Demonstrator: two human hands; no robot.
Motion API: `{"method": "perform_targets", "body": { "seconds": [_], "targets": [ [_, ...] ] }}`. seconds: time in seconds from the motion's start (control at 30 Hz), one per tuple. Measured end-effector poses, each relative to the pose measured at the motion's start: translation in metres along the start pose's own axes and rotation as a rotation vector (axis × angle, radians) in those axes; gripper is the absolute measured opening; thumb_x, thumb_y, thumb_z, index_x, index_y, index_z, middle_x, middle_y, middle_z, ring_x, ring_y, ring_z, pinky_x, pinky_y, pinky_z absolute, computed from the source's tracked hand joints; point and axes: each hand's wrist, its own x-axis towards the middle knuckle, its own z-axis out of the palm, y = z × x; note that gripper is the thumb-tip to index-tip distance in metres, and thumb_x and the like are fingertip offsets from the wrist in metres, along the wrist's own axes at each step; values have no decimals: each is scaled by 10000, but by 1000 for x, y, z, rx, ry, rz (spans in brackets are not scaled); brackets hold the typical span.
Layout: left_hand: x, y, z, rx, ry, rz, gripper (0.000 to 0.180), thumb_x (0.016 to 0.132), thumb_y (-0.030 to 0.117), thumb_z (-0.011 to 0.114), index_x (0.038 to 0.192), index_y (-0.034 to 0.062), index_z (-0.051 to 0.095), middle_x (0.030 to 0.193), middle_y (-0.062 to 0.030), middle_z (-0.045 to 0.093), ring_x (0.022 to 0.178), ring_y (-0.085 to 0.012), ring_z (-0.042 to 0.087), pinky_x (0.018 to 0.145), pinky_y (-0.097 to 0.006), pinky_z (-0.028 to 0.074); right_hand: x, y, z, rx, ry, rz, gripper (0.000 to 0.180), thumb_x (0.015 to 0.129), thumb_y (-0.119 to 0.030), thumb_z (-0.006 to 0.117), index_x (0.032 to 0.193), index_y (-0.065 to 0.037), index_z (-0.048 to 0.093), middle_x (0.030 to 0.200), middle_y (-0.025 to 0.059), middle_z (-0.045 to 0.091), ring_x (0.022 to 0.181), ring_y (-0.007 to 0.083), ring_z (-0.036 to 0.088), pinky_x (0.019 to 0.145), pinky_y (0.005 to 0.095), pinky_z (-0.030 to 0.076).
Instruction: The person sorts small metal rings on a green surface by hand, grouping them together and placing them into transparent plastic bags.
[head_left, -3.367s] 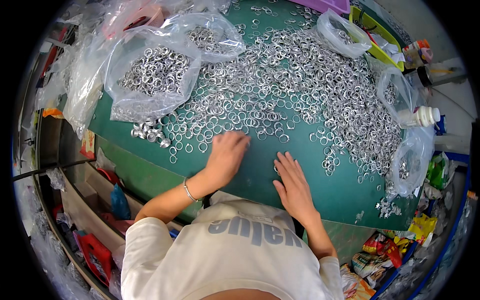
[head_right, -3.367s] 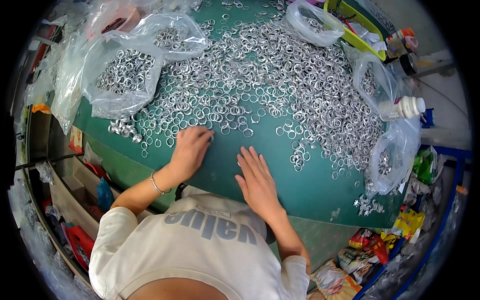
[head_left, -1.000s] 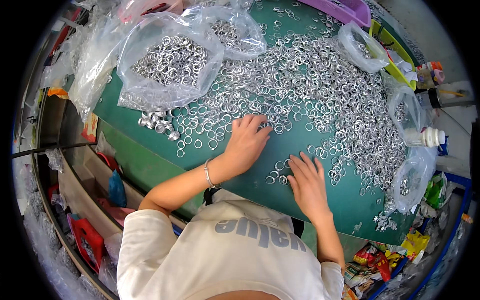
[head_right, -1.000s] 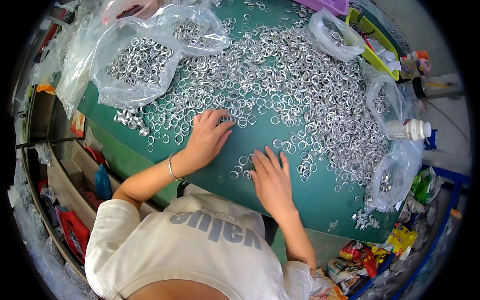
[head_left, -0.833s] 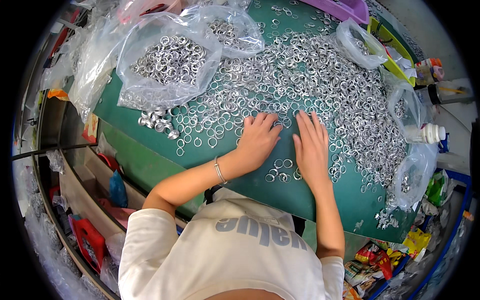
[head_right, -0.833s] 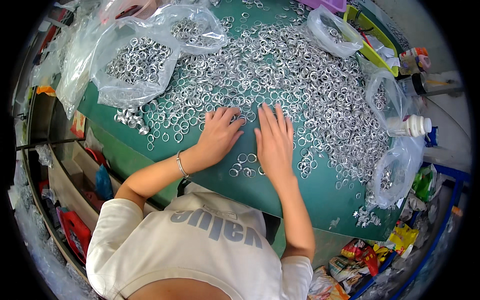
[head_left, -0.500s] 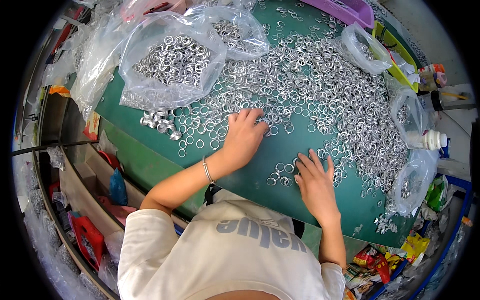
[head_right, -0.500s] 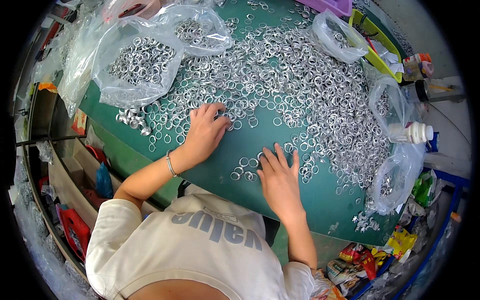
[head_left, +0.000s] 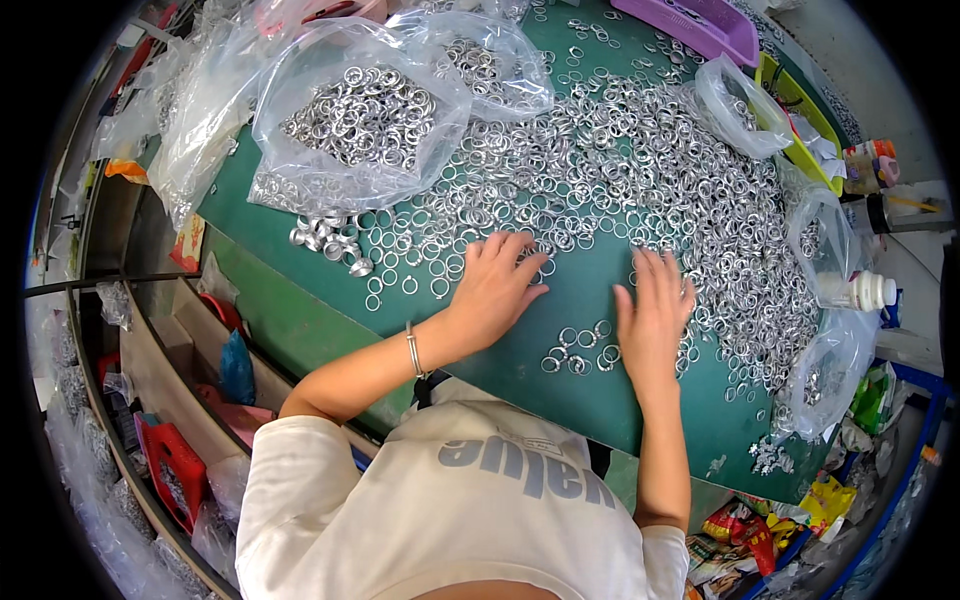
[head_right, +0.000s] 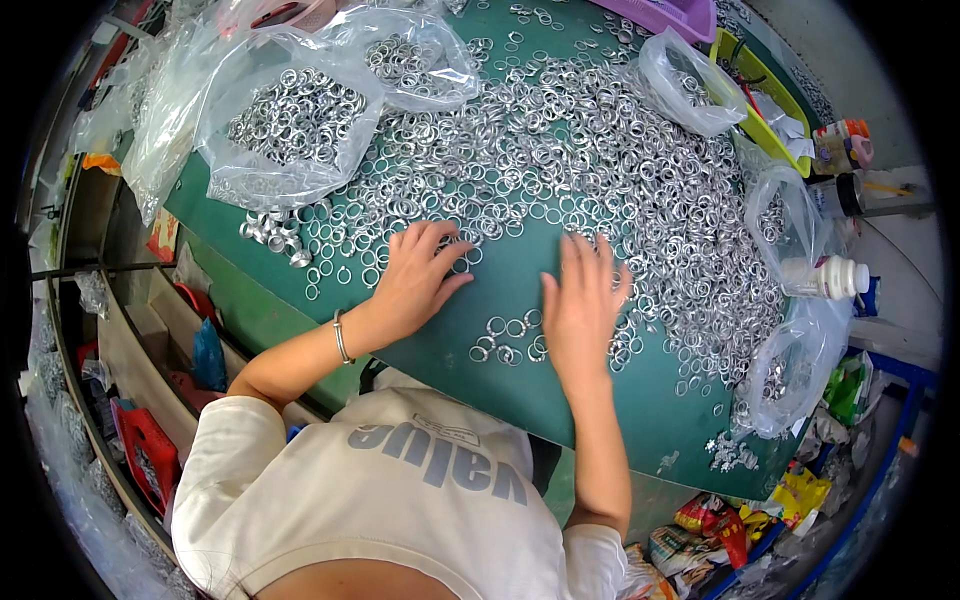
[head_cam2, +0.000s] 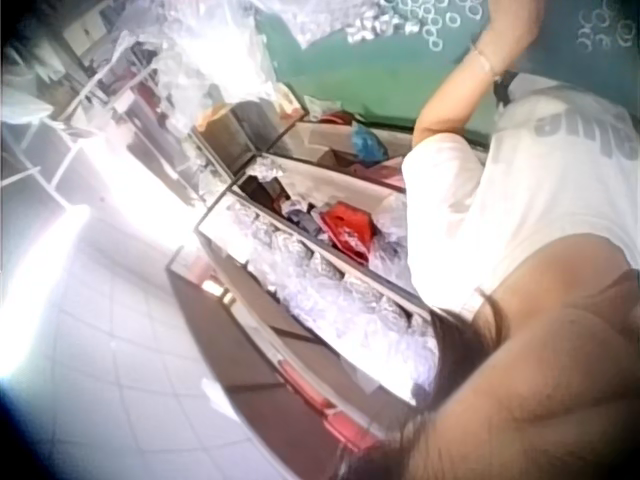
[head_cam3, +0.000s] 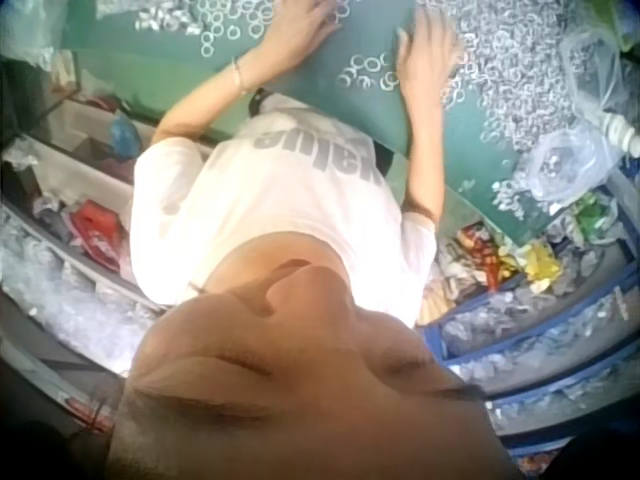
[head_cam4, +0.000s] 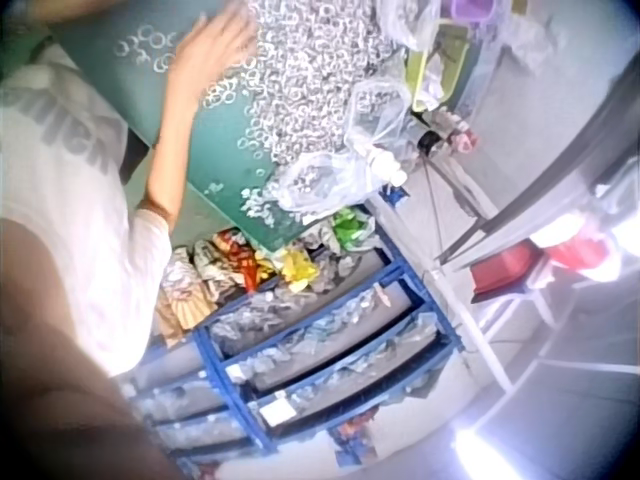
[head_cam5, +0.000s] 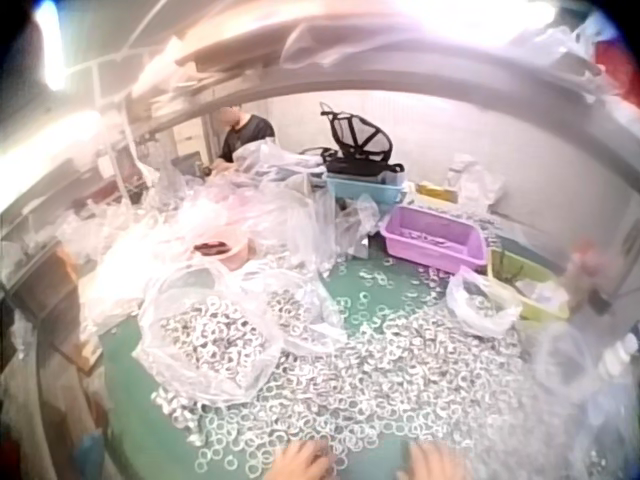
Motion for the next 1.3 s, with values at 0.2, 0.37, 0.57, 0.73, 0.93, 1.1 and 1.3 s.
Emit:
{"method": "perform_targets", "body": {
  "seconds": [0.2,0.37,0.57,0.73,0.93,1.1,1.3],
  "targets": [
    [-16,-4,2,60,-40,22,348,779,131,705,1121,118,644,1209,-87,520,1101,-289,476,870,-412,367,26,-21,17,14,-206,-238,517,866,-157,635,1359,-143,482,1424,86,428,1358,350,328,1080,579,251],
    [-18,-18,-14,56,70,-54,322,776,86,699,1094,99,650,1189,-93,530,1077,-297,489,863,-422,365,-1,1,-5,-10,-143,-85,313,843,-108,645,1147,-37,623,1332,109,485,1332,345,362,1078,568,254],
    [7,-2,2,65,78,-42,371,776,112,702,1139,97,625,1186,-82,524,1065,-277,487,836,-405,356,21,-36,13,-9,-101,-169,422,838,-139,650,1242,-54,562,1375,115,450,1347,355,329,1068,589,248],
    [1,-3,10,104,50,56,389,762,150,721,1138,107,631,1187,-64,522,1074,-260,480,819,-404,351,-9,-28,3,-111,-265,-123,433,864,-167,628,1273,-57,541,1436,113,395,1377,361,281,1085,613,202],
    [14,1,12,23,34,69,246,764,127,715,1002,99,660,1153,-64,533,1054,-250,489,847,-400,344,-4,-2,7,-96,57,11,369,867,-82,601,1234,-60,570,1345,129,465,1332,364,355,1067,596,216],
    [18,-6,9,-38,48,59,198,771,82,697,964,67,655,1060,-78,580,973,-245,540,817,-380,374,32,-15,25,-24,51,-54,359,887,-121,596,1243,-89,572,1370,124,447,1331,365,343,1059,598,230],
    [-5,20,9,-323,-170,1,184,815,24,636,998,21,634,953,-109,589,885,-316,594,774,-396,506,9,-20,13,-86,-74,-80,321,877,-164,621,1191,-98,618,1359,107,457,1344,347,331,1081,596,198]
  ]
}}
